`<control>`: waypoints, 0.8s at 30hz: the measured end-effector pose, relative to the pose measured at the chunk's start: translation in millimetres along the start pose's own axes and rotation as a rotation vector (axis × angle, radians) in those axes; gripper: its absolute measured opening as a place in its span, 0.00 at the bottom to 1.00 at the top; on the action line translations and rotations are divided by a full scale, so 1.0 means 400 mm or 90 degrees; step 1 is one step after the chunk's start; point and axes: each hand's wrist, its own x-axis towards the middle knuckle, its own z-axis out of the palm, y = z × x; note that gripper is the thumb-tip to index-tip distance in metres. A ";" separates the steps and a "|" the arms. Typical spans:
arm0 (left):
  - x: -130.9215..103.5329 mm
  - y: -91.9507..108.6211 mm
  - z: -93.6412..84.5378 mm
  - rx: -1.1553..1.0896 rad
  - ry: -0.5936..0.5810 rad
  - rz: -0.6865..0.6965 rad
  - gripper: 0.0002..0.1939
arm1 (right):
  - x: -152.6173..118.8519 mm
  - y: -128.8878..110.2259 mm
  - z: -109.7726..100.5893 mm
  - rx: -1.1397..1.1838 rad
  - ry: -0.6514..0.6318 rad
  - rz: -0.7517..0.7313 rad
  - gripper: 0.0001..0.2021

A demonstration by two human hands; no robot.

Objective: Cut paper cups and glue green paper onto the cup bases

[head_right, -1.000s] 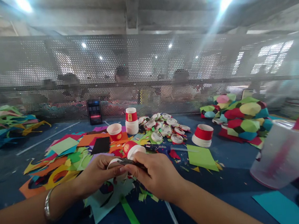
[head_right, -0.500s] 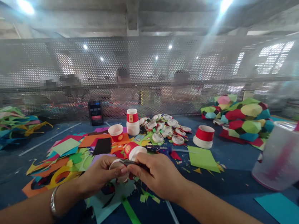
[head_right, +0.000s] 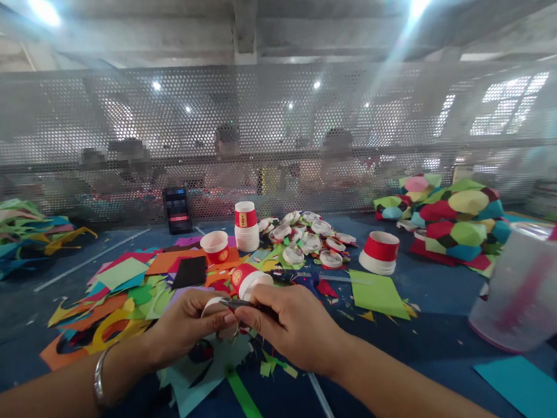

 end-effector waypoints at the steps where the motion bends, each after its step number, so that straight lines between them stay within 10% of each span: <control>1: 0.000 0.003 0.001 0.011 0.010 0.003 0.16 | 0.000 0.000 0.000 0.002 0.001 -0.001 0.17; 24: 0.002 -0.018 0.005 0.020 0.044 -0.064 0.15 | 0.002 0.010 0.001 -0.055 0.052 0.022 0.16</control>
